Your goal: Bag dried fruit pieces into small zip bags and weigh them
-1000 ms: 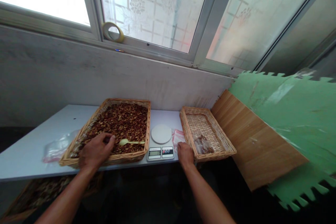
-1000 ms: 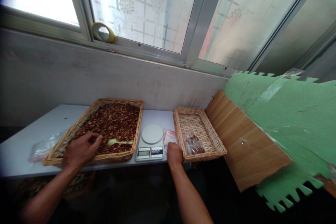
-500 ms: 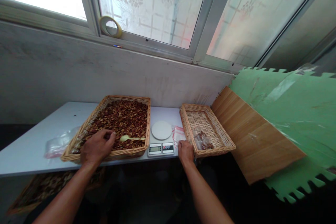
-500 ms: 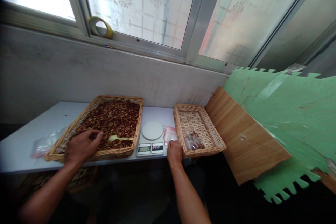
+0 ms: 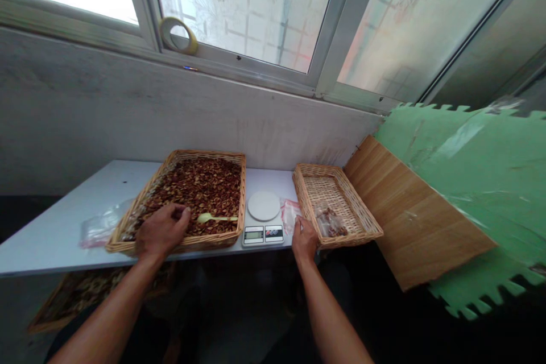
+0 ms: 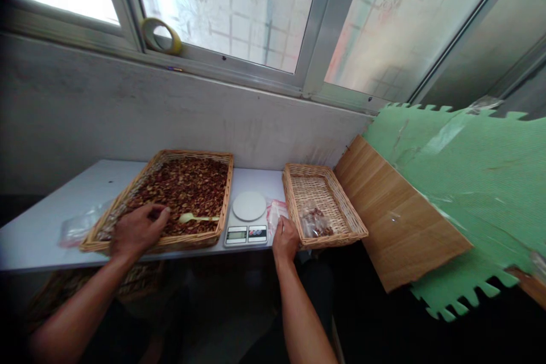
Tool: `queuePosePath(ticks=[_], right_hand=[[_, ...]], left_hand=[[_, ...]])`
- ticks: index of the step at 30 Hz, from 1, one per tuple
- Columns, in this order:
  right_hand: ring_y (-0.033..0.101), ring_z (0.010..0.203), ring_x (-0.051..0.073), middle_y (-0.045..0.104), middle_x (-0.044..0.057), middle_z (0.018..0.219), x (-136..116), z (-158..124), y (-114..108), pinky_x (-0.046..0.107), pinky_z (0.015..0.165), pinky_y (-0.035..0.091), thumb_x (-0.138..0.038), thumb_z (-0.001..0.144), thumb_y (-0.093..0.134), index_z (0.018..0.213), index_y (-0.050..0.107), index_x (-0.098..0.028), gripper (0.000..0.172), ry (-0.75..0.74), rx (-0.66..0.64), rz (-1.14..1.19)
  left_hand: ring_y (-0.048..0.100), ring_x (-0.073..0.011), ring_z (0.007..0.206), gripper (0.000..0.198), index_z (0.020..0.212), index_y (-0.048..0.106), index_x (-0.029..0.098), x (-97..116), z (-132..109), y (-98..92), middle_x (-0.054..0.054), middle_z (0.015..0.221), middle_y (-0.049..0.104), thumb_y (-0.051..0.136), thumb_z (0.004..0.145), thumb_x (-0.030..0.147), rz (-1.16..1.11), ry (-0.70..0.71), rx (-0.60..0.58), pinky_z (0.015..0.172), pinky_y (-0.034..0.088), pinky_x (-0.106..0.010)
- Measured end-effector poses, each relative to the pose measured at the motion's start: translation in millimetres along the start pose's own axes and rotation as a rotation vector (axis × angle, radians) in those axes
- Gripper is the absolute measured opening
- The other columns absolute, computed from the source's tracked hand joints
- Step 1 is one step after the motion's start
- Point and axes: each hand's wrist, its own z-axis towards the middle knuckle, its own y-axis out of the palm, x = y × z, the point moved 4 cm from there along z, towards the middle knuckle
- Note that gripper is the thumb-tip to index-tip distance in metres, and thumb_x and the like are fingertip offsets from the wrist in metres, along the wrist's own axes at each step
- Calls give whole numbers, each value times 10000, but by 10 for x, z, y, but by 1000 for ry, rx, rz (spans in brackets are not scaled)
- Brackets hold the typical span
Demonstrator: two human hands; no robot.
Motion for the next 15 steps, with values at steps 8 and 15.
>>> queuePosePath(ticks=[8, 15], right_hand=[[433, 416, 67, 756, 81, 994, -831, -52, -233, 223, 411, 357, -530, 946, 573, 1025, 712, -173, 391, 267, -126, 862], [338, 399, 48, 603, -36, 586, -1434, -436, -143, 176, 382, 228, -483, 930, 655, 990, 679, -190, 300, 353, -472, 1252]], left_hand=[[685, -248, 855, 371, 962, 733, 189, 235, -120, -216, -74, 934, 754, 552, 890, 505, -244, 37, 100, 786, 482, -325], [735, -269, 893, 581, 1051, 752, 145, 1118, -907, 4, -135, 998, 777, 599, 859, 671, -1294, -207, -680, 802, 560, -367]])
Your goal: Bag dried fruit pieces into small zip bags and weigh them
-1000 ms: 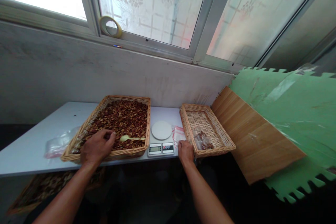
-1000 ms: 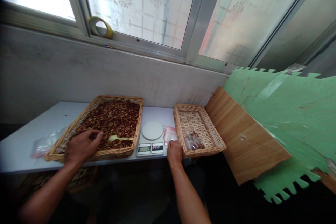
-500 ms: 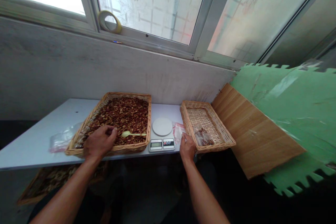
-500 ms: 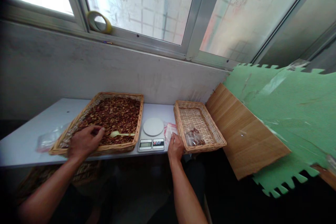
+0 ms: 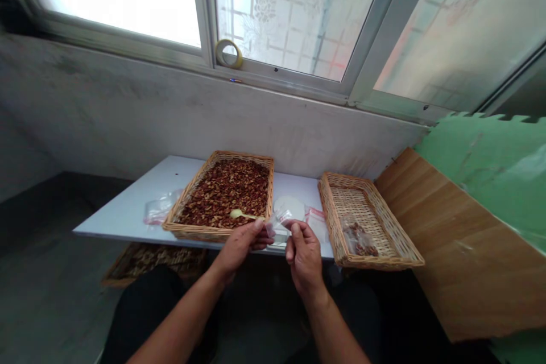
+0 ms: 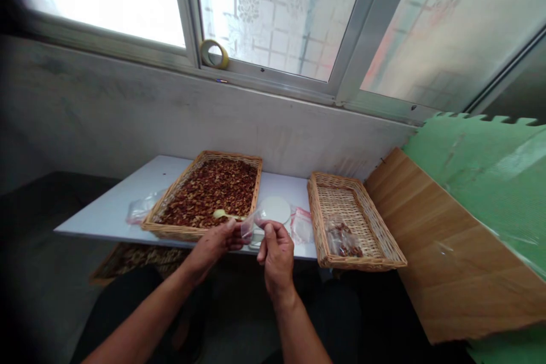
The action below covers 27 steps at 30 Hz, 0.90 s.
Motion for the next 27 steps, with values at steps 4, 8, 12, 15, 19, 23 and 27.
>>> queuePosePath(ticks=[4, 8, 12, 15, 19, 23, 27], right_hand=[[325, 417, 61, 456, -77, 470, 178, -125, 58, 175, 406, 241, -498, 923, 661, 997, 700, -182, 326, 78, -40, -56], [356, 445, 71, 467, -62, 492, 280, -175, 35, 184, 423, 269, -516, 911, 658, 970, 718, -168, 358, 120, -54, -168], [411, 448, 65, 650, 7, 705, 342, -160, -26, 200, 415, 319, -533, 875, 676, 1024, 721, -169, 396, 131, -19, -240], [473, 485, 70, 708, 50, 910, 298, -134, -94, 210, 429, 373, -527, 851, 697, 1082, 716, -183, 415, 84, 73, -298], [514, 536, 97, 686, 29, 821, 137, -116, -75, 218, 480, 421, -505, 860, 698, 1069, 727, -179, 388, 19, 49, -365], [510, 530, 91, 687, 28, 829, 39, -122, 50, 217, 488, 421, -509, 883, 673, 1016, 727, -177, 362, 33, -58, -339], [533, 567, 103, 698, 29, 837, 12, -137, 202, 225, 533, 452, -488, 878, 683, 1021, 724, -178, 344, 52, -174, -352]], left_hand=[[729, -209, 949, 421, 1044, 749, 157, -105, -77, 127, -101, 1021, 779, 801, 785, 484, -374, 26, 149, 885, 551, -318], [720, -172, 881, 331, 957, 758, 159, -130, -85, -7, -67, 937, 781, 846, 756, 407, -390, 86, 250, 887, 549, -307], [667, -125, 744, 248, 816, 737, 150, -65, -108, -147, -31, 797, 753, 831, 774, 376, -175, 212, 307, 763, 520, -238], [627, -117, 683, 246, 740, 686, 156, -4, -135, -213, -6, 730, 718, 840, 756, 347, -21, 301, 337, 690, 489, -226], [647, -150, 725, 299, 692, 581, 177, 63, -201, -258, -3, 743, 701, 827, 766, 331, 151, 410, 352, 720, 502, -265], [621, -151, 703, 275, 688, 573, 189, 161, -335, -232, 0, 716, 655, 783, 816, 312, 488, 548, 358, 691, 471, -267], [563, -158, 704, 252, 674, 579, 200, 247, -467, -158, -6, 689, 592, 701, 881, 276, 772, 712, 336, 681, 427, -276]])
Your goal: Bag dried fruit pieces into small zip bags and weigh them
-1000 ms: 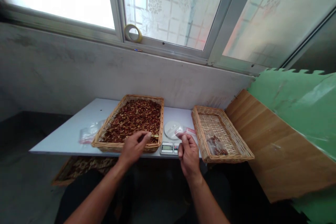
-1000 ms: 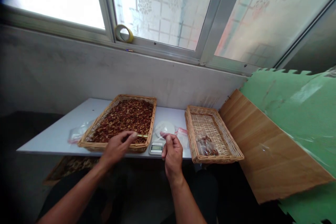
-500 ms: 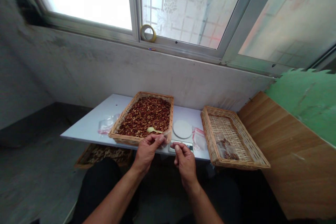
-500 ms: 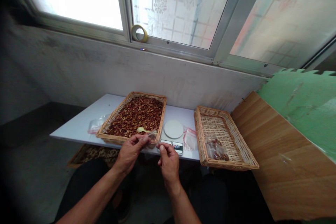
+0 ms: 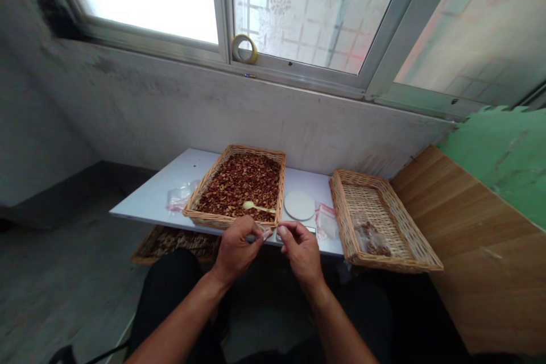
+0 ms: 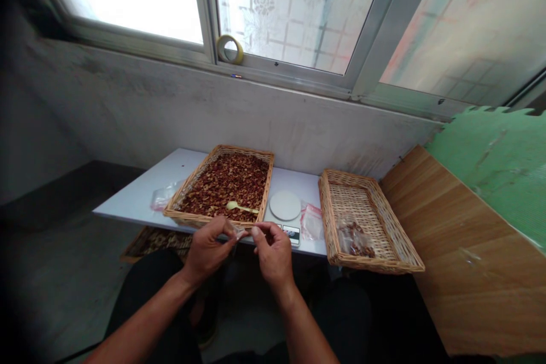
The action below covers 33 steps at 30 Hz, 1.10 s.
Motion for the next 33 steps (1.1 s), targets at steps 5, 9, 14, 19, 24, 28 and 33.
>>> queuePosePath(ticks=[5, 9, 14, 19, 24, 28, 33], right_hand=[[530, 611, 120, 717, 26, 833, -85, 22, 69, 233, 569, 445, -400, 832, 729, 981, 749, -183, 264, -33, -49, -191], [509, 589, 115, 710, 7, 772, -89, 44, 72, 225, 554, 408, -313, 787, 742, 897, 755, -177, 175, -12, -73, -267], [573, 618, 135, 716, 0, 739, -35, 61, 75, 235, 583, 430, -258, 785, 709, 813, 763, -189, 91, -28, -129, -316], [698, 792, 200, 766, 29, 840, -16, 61, 24, 302, 767, 524, -271, 841, 661, 869, 792, -212, 147, -49, -66, -280], [715, 844, 217, 776, 34, 883, -66, 10, 71, 323, 801, 541, -267, 854, 673, 905, 814, -245, 152, -135, -88, -283], [715, 852, 224, 778, 36, 892, -85, -26, 123, 332, 815, 546, -279, 854, 685, 911, 817, -253, 146, -184, -96, -279], [692, 755, 199, 763, 29, 824, -92, -53, 127, 294, 728, 526, -269, 857, 673, 886, 803, -241, 136, -200, -9, -372]], left_hand=[[532, -181, 748, 231, 689, 558, 209, 61, -30, -9, -25, 705, 566, 614, 912, 211, 162, 99, -56, 686, 397, -294], [532, -194, 776, 201, 709, 561, 207, 108, -40, 7, -38, 738, 586, 603, 904, 185, 233, 163, -118, 705, 393, -302], [563, -208, 811, 162, 754, 613, 206, 175, -68, 65, -52, 785, 628, 571, 901, 151, 241, 179, -239, 747, 416, -314], [640, -224, 928, 173, 981, 693, 225, 157, -85, 53, -60, 982, 715, 742, 820, 266, -22, -74, -260, 845, 477, -322], [682, -221, 871, 229, 980, 733, 225, 89, -97, 0, -51, 960, 748, 726, 841, 407, -180, -347, -229, 797, 510, -300], [701, -221, 848, 202, 985, 767, 243, 44, -110, -24, -37, 941, 774, 682, 874, 388, -193, -355, -236, 786, 511, -288], [704, -219, 801, 168, 954, 800, 274, 13, -138, -49, -25, 884, 785, 667, 874, 340, -82, -314, -178, 760, 494, -280]])
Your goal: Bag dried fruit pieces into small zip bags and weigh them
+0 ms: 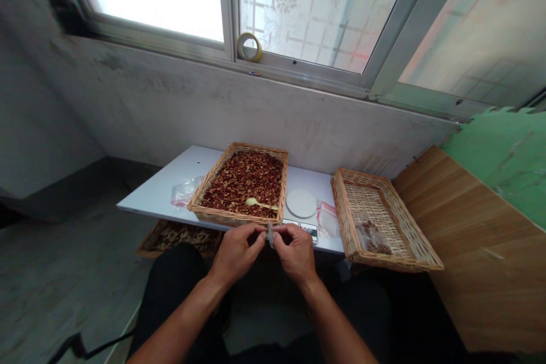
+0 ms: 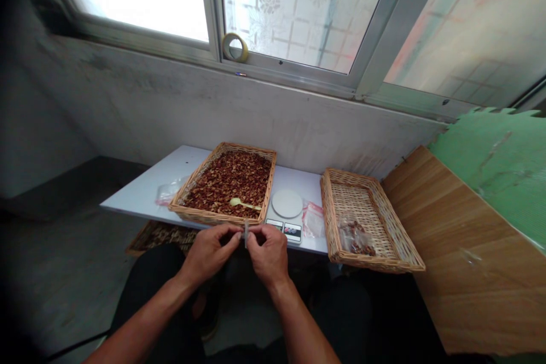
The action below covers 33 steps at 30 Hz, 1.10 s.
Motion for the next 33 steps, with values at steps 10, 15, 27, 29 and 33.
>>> queuePosePath(ticks=[10, 15, 27, 29, 33], right_hand=[[695, 782, 204, 761, 39, 850, 12, -24, 55, 303, 736, 528, -266, 877, 663, 927, 812, -251, 158, -43, -63, 30], [677, 731, 189, 740, 26, 803, 20, -46, 54, 286, 696, 516, -234, 853, 656, 865, 783, -240, 128, -12, -8, -43], [628, 754, 177, 688, 31, 828, -49, 5, 58, 273, 716, 478, -195, 839, 592, 852, 669, -224, 83, -55, 173, -246], [637, 750, 175, 697, 28, 842, -48, 27, 62, 267, 707, 490, -216, 839, 609, 877, 673, -225, 75, -39, 133, -170], [637, 651, 156, 707, 2, 790, -3, 34, 86, 248, 626, 498, -271, 830, 669, 918, 677, -225, 100, 48, 49, -21]], left_hand=[[703, -215, 750, 178, 906, 781, 245, -26, -38, 43, -31, 838, 774, 686, 852, 385, -72, -92, -24, 701, 508, -277], [651, -190, 687, 178, 816, 726, 236, -8, -47, 11, -27, 752, 725, 620, 891, 359, 166, 37, -1, 661, 442, -268], [649, -204, 709, 104, 935, 638, 243, 237, 25, 62, -23, 800, 704, 577, 856, 217, 509, 102, 185, 667, 410, -280], [676, -219, 798, 171, 1008, 662, 243, 222, 24, 67, -38, 878, 728, 562, 875, 206, 486, 134, 168, 741, 450, -293], [689, -231, 936, 236, 1090, 689, 252, 153, -4, 66, -56, 1035, 743, 564, 897, 202, 446, 157, 142, 851, 487, -312]])
